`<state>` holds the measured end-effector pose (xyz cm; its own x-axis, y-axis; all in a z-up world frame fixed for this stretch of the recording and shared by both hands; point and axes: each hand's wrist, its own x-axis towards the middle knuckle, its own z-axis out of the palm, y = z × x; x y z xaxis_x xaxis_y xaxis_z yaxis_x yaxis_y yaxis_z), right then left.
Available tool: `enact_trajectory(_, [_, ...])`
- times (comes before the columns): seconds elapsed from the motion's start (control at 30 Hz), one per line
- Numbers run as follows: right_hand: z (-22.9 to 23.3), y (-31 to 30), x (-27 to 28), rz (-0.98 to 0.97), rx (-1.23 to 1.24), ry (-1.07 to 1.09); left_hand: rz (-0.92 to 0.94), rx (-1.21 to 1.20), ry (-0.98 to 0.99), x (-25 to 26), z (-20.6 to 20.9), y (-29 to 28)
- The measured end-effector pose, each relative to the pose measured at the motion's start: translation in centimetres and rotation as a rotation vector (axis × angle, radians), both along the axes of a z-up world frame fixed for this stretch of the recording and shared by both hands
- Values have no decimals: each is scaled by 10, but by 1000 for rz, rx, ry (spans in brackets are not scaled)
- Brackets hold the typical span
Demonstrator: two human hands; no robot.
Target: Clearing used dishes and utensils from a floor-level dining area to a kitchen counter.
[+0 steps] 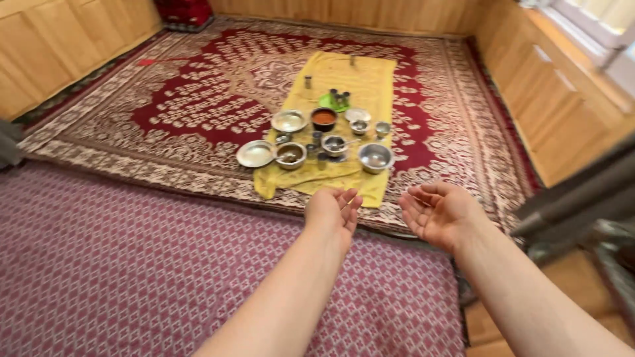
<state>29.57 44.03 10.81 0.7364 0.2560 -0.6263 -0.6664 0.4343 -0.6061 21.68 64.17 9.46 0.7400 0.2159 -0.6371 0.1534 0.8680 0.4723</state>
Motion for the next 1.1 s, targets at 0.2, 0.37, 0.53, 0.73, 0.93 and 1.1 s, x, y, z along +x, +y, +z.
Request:
enact_trajectory(0.2, [-7,90,46,161,-119,35,150,54,102,9,-54,101])
enact_trajectory(0.37, [-6,150,126,226,-173,-53,266,103,130,36,-58,198])
enact_trajectory(0.53, [1,232,185,214,-187,-106,340,175,157,73,-47,284])
enact_trajectory(0.73, [6,324,226,260,-258,-104,425,212,142,108,-18,356])
enact_trajectory(0.93, [13,399,265,355,-205,-109,473,207,147,142,-22,414])
enact_trajectory(1.1, [-2,456,292,362,-275,-124,416,208,174,192,-59,472])
